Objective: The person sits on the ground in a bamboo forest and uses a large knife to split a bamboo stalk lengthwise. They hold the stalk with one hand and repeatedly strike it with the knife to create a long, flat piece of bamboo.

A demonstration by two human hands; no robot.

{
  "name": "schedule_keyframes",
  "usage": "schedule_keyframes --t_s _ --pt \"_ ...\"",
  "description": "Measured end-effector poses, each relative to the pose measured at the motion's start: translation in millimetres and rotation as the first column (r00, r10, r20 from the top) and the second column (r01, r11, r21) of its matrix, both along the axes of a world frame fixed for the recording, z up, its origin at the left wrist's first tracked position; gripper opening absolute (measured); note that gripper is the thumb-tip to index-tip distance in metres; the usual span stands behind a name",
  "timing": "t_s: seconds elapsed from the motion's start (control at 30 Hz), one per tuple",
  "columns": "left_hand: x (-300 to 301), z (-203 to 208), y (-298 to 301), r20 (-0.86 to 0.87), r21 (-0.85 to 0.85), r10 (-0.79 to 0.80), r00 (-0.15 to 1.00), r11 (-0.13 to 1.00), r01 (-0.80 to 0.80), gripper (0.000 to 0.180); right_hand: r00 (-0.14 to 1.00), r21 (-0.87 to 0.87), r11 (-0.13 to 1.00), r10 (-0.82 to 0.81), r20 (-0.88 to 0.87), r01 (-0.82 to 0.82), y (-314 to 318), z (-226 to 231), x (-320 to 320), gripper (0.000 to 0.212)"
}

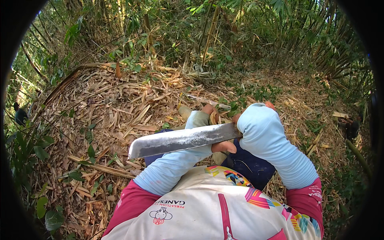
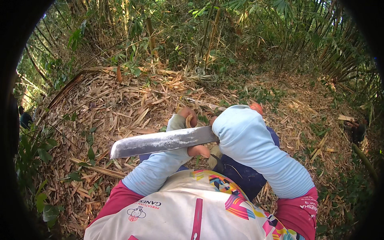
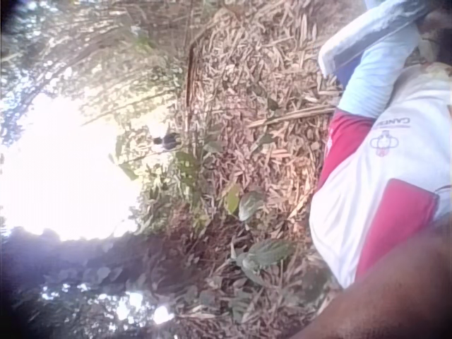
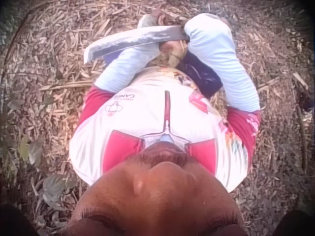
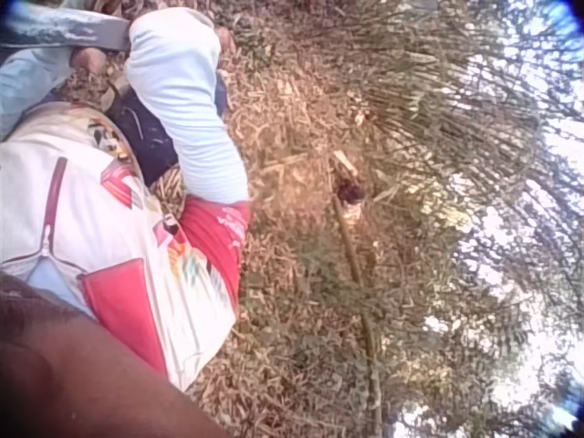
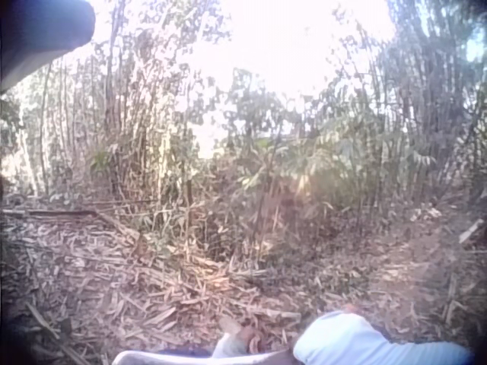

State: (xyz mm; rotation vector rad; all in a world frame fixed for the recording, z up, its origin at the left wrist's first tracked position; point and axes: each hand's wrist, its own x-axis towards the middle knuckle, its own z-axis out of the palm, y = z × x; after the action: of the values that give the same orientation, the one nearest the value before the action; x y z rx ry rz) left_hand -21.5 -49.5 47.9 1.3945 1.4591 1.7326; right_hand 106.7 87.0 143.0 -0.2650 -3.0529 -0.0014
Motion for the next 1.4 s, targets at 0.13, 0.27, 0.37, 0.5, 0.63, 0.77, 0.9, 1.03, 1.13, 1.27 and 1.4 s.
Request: schedule_keyframes --t_s 0.13,0.27,0.37,0.5,0.63,0.77,0.9,1.03,1.13,1.27,1.4 --pt "1 -3 1 0.011 -0.034 -0.122 0.992 0.992 0.122 0.101 1.000 0.019 1.000 0.007 -0.004 -0.006 0 -1 0 0.027" --pt "5 -17 11 0.053 0.049 0.019 0.998 0.999 -0.022 0.098 0.998 0.036 0.999 -0.011 0.063 0.009 0 4 -3 0.024" --pt "7 -23 17 0.068 0.081 0.163 0.984 0.982 -0.168 0.096 0.994 0.021 0.999 -0.046 0.100 0.044 -2 8 -6 0.022" --pt "15 -29 26 0.116 0.102 0.330 0.937 0.934 -0.342 0.094 0.992 0.014 0.998 -0.055 0.111 0.054 3 6 -11 0.021" --pt "9 -29 31 -0.013 0.070 0.381 0.925 0.923 -0.379 0.088 0.990 0.028 0.997 -0.070 0.124 0.067 7 4 -13 0.021" --pt "-9 -44 38 -0.181 0.195 0.478 0.860 0.874 -0.444 0.069 0.997 0.061 0.996 -0.062 0.036 0.060 5 1 -19 0.018" --pt "11 -10 24 -0.176 -0.017 0.446 0.877 0.890 -0.456 0.053 0.972 -0.098 0.982 -0.178 -0.156 0.164 19 -2 -28 0.011" --pt "13 -2 9 -0.246 0.104 0.358 0.900 0.934 -0.343 0.048 0.881 -0.079 0.886 -0.463 -0.100 0.457 84 -21 -22 0.015" --pt "-7 -12 9 -0.170 0.053 0.386 0.907 0.922 -0.383 0.049 0.816 -0.303 0.781 -0.578 -0.019 0.546 89 -40 -12 0.014" --pt "-16 -28 11 0.101 0.008 0.260 0.960 0.965 -0.262 0.039 0.804 -0.457 0.733 -0.592 -0.063 0.504 82 -60 -2 0.017" --pt "-25 -29 13 0.270 0.120 0.159 0.950 0.973 -0.197 0.036 0.811 -0.460 0.734 -0.582 -0.049 0.499 79 -70 -9 0.020"
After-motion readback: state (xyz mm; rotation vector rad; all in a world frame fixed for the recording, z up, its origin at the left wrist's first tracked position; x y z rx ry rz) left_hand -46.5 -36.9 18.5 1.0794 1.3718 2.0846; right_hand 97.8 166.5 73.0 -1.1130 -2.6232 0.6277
